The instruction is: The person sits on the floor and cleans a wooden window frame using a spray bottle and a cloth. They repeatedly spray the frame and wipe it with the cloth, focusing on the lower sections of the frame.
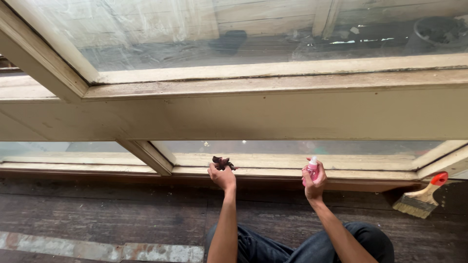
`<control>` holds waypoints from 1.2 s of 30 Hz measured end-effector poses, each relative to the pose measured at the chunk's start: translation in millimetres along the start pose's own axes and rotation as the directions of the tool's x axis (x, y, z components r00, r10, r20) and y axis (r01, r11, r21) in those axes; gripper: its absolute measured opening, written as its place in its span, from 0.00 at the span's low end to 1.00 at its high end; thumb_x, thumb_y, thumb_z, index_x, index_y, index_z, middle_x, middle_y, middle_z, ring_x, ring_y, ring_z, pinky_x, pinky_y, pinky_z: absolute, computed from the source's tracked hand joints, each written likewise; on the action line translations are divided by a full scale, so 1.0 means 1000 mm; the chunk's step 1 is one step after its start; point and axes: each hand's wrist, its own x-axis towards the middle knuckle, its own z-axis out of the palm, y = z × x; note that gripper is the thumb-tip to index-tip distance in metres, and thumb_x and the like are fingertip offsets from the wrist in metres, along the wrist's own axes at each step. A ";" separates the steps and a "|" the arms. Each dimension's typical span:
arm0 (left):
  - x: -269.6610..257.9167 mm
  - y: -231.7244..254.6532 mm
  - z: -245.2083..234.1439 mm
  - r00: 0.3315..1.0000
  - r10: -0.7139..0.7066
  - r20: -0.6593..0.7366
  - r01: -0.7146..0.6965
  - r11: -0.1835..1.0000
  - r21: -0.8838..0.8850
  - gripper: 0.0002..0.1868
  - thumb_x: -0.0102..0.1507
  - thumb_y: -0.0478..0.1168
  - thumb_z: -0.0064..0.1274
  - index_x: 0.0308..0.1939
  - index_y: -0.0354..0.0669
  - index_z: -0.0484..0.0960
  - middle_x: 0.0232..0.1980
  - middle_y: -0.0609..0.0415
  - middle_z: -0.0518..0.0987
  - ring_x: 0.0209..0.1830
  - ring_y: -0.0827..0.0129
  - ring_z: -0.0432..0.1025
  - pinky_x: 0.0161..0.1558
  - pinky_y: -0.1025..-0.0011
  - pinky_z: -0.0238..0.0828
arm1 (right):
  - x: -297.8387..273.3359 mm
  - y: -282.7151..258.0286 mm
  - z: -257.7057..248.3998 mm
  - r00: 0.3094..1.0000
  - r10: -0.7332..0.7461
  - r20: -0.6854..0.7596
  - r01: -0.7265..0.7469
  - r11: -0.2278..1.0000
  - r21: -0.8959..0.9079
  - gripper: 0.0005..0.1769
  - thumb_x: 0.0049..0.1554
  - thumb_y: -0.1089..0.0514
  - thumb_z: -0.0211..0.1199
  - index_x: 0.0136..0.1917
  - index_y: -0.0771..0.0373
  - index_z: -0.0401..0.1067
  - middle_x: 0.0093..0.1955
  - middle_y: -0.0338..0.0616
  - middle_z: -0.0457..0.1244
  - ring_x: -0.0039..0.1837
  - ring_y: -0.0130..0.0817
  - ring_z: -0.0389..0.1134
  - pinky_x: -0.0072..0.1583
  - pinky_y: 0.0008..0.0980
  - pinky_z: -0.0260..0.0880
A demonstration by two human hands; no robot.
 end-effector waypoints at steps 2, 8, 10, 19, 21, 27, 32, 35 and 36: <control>-0.006 -0.003 0.000 1.000 0.005 0.008 -0.005 1.000 -0.010 0.15 0.65 0.41 0.62 0.35 0.37 0.72 0.42 0.47 0.75 0.39 0.56 0.73 0.42 0.55 0.68 | -0.002 0.000 -0.001 1.000 0.020 0.001 -0.020 0.999 0.033 0.21 0.56 0.62 0.58 0.63 0.67 0.68 0.38 0.39 0.63 0.34 0.21 0.62 0.34 0.21 0.64; -0.063 0.013 0.025 0.986 0.131 0.101 -0.127 0.991 -0.039 0.10 0.58 0.36 0.62 0.34 0.36 0.75 0.39 0.48 0.75 0.38 0.55 0.72 0.42 0.56 0.69 | 0.004 0.000 0.002 0.998 0.059 -0.022 -0.056 0.992 0.115 0.22 0.55 0.63 0.58 0.63 0.67 0.68 0.38 0.39 0.62 0.32 0.21 0.60 0.32 0.21 0.61; -0.095 0.021 0.036 0.979 0.142 0.145 -0.132 0.988 -0.078 0.11 0.56 0.35 0.62 0.37 0.36 0.76 0.39 0.47 0.74 0.37 0.55 0.71 0.41 0.56 0.69 | 0.001 0.001 0.000 0.997 0.068 -0.034 -0.064 0.991 0.118 0.22 0.55 0.64 0.58 0.63 0.67 0.68 0.38 0.39 0.63 0.32 0.20 0.60 0.31 0.20 0.61; -0.214 0.071 0.089 0.792 0.235 0.564 -0.128 0.966 -0.223 0.09 0.58 0.35 0.59 0.40 0.38 0.77 0.42 0.47 0.75 0.39 0.54 0.75 0.42 0.57 0.74 | 0.010 0.009 -0.018 0.994 0.030 -0.110 -0.009 0.983 0.184 0.23 0.54 0.67 0.57 0.64 0.68 0.67 0.40 0.39 0.62 0.36 0.20 0.61 0.37 0.19 0.63; -0.224 0.082 0.093 0.748 0.266 0.608 -0.142 0.959 -0.246 0.11 0.55 0.34 0.59 0.41 0.39 0.77 0.43 0.47 0.75 0.40 0.53 0.75 0.42 0.57 0.75 | 0.012 0.011 -0.025 0.992 -0.015 -0.123 0.033 0.989 0.143 0.23 0.54 0.67 0.58 0.64 0.69 0.67 0.41 0.40 0.63 0.39 0.21 0.63 0.41 0.19 0.67; -0.211 0.101 0.082 0.819 0.189 0.541 -0.139 0.981 -0.132 0.15 0.61 0.44 0.66 0.36 0.39 0.77 0.40 0.49 0.75 0.37 0.55 0.74 0.41 0.55 0.71 | 0.015 0.010 -0.029 0.982 0.107 -0.159 -0.071 0.973 0.220 0.23 0.54 0.66 0.57 0.64 0.67 0.67 0.39 0.39 0.62 0.34 0.20 0.59 0.33 0.20 0.60; -0.177 0.096 0.062 0.861 0.300 0.411 -0.230 0.950 -0.211 0.15 0.59 0.45 0.63 0.36 0.38 0.77 0.39 0.50 0.75 0.36 0.58 0.74 0.40 0.57 0.72 | 0.015 0.007 -0.020 0.989 0.055 -0.139 -0.029 0.982 0.185 0.22 0.55 0.66 0.58 0.64 0.67 0.67 0.39 0.38 0.62 0.34 0.20 0.60 0.33 0.20 0.61; -0.143 0.088 0.045 0.914 0.212 0.346 -0.177 0.976 -0.129 0.17 0.62 0.48 0.64 0.33 0.38 0.76 0.38 0.51 0.75 0.36 0.59 0.73 0.41 0.58 0.70 | 0.010 0.005 -0.017 0.989 0.076 -0.128 -0.053 0.984 0.171 0.22 0.55 0.66 0.57 0.63 0.67 0.67 0.38 0.39 0.62 0.31 0.21 0.59 0.31 0.21 0.60; -0.129 0.086 0.040 0.926 0.220 0.308 -0.193 0.974 -0.115 0.18 0.62 0.47 0.64 0.33 0.38 0.75 0.38 0.51 0.75 0.36 0.60 0.73 0.41 0.58 0.70 | 0.009 0.004 -0.015 0.989 0.086 -0.123 -0.065 0.984 0.167 0.22 0.54 0.67 0.57 0.63 0.67 0.68 0.37 0.39 0.62 0.30 0.21 0.59 0.30 0.21 0.59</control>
